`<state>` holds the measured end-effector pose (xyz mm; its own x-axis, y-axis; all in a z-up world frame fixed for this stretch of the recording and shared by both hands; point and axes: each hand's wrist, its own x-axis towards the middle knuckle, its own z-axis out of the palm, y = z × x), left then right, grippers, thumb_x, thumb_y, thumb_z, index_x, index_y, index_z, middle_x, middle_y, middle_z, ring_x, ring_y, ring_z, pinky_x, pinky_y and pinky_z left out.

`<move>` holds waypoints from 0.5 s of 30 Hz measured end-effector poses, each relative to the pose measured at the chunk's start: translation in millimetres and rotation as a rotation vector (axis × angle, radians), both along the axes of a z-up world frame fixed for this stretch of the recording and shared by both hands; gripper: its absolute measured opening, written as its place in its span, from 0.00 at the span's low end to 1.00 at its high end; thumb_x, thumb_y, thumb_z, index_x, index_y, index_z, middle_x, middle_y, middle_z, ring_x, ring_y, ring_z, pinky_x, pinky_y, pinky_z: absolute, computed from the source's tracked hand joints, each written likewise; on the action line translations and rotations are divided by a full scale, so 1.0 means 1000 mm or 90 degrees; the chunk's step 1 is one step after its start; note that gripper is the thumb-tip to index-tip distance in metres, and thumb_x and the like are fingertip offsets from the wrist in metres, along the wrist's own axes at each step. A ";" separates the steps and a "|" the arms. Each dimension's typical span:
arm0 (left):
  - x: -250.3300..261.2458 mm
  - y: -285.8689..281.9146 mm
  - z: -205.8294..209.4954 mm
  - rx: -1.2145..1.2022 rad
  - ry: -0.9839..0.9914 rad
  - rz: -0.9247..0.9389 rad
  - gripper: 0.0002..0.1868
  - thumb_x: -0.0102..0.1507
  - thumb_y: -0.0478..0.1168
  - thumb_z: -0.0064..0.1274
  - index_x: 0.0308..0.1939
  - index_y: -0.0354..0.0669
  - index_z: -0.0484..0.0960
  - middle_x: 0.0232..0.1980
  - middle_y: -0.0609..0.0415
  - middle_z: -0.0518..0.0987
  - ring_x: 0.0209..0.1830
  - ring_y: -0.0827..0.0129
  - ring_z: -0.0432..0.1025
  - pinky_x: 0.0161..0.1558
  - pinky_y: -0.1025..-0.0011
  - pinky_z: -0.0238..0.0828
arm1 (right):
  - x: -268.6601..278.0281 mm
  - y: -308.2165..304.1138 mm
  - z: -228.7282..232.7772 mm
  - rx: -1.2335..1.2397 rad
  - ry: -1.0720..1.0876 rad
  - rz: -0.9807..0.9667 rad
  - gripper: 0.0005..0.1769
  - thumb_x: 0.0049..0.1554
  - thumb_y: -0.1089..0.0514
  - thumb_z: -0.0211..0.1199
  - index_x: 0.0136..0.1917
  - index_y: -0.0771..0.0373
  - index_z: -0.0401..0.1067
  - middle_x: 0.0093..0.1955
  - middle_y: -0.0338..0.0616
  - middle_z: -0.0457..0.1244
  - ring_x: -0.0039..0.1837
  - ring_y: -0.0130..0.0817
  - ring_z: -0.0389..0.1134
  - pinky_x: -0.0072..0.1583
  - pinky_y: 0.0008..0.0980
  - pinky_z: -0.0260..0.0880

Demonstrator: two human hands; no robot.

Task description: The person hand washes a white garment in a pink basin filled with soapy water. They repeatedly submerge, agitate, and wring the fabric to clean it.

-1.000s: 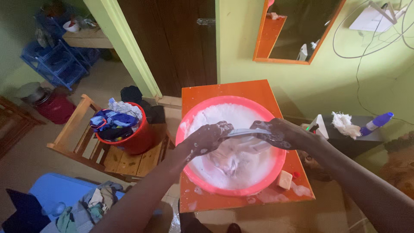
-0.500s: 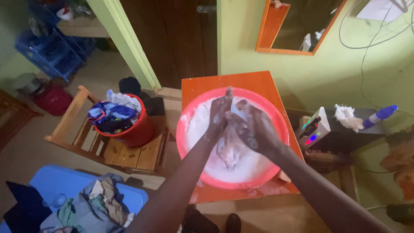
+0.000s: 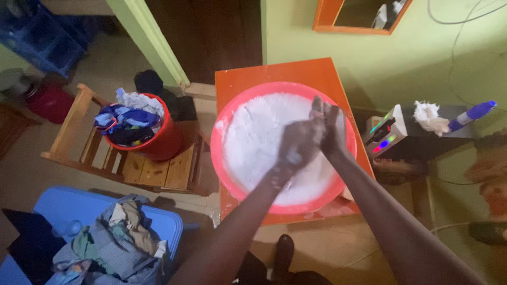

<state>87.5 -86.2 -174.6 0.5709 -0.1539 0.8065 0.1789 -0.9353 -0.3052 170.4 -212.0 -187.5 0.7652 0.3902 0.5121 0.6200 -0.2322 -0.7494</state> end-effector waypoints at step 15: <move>0.000 0.022 -0.027 -1.249 0.057 -0.750 0.17 0.72 0.50 0.40 0.56 0.44 0.75 0.50 0.58 0.75 0.46 0.76 0.70 0.47 0.70 0.67 | -0.061 0.023 0.043 -0.046 0.247 -0.086 0.28 0.64 0.34 0.49 0.68 0.53 0.65 0.59 0.42 0.65 0.56 0.37 0.67 0.56 0.40 0.70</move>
<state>87.2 -64.1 -201.3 0.8812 0.3409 0.3275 -0.4419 0.3477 0.8270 109.1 -189.5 -145.0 0.9428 0.2975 0.1504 0.2548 -0.3520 -0.9006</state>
